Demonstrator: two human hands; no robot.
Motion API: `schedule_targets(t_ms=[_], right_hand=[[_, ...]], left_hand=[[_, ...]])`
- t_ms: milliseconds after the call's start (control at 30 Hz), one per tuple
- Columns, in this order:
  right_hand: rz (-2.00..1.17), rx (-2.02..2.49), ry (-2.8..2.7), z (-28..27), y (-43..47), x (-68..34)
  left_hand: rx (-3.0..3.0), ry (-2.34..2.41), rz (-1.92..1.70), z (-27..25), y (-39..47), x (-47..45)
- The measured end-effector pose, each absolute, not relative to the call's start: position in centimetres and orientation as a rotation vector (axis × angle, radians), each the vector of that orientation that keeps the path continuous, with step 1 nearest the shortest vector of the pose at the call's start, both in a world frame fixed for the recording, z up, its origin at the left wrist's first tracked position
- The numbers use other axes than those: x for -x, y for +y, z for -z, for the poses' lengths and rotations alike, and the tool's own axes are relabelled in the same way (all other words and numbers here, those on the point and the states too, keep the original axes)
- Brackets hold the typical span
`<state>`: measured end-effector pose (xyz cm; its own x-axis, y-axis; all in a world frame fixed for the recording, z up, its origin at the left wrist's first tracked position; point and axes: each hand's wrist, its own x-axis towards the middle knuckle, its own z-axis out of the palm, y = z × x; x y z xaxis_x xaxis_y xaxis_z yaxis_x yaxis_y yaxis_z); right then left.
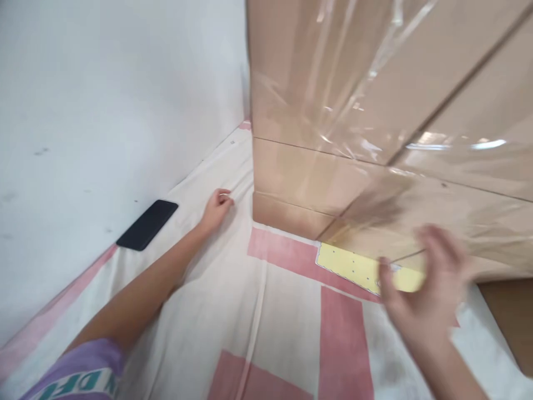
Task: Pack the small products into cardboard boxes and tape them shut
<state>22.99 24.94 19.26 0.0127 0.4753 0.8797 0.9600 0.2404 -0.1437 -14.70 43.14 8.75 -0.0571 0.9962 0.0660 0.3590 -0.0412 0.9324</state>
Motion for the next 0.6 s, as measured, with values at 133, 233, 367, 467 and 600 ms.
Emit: schedule_targets(t_ms=[133,233,367,467,600], right_hand=[[0.266,1.024,-2.271,-17.4,32.6,-7.8],[0.062,1.185,-2.433,-18.4,38.1,1.2],[0.236,1.614,-2.133,-20.4,47.0,6.4],[0.294,2.091,-1.676,-21.3,51.9,7.1],[0.223,2.197,-1.736,-22.2,53.3,7.9]], left_hand=[[-1.473,1.574,-1.162,-5.8,47.2,13.8],[-1.429,1.546,-1.229,-4.4,47.6,14.5],[-1.367,1.515,-1.299,-3.8,47.8,15.4],[-1.362,1.522,-1.303,-4.0,47.8,15.3],[-1.415,1.552,-1.361,-4.9,47.1,14.7]])
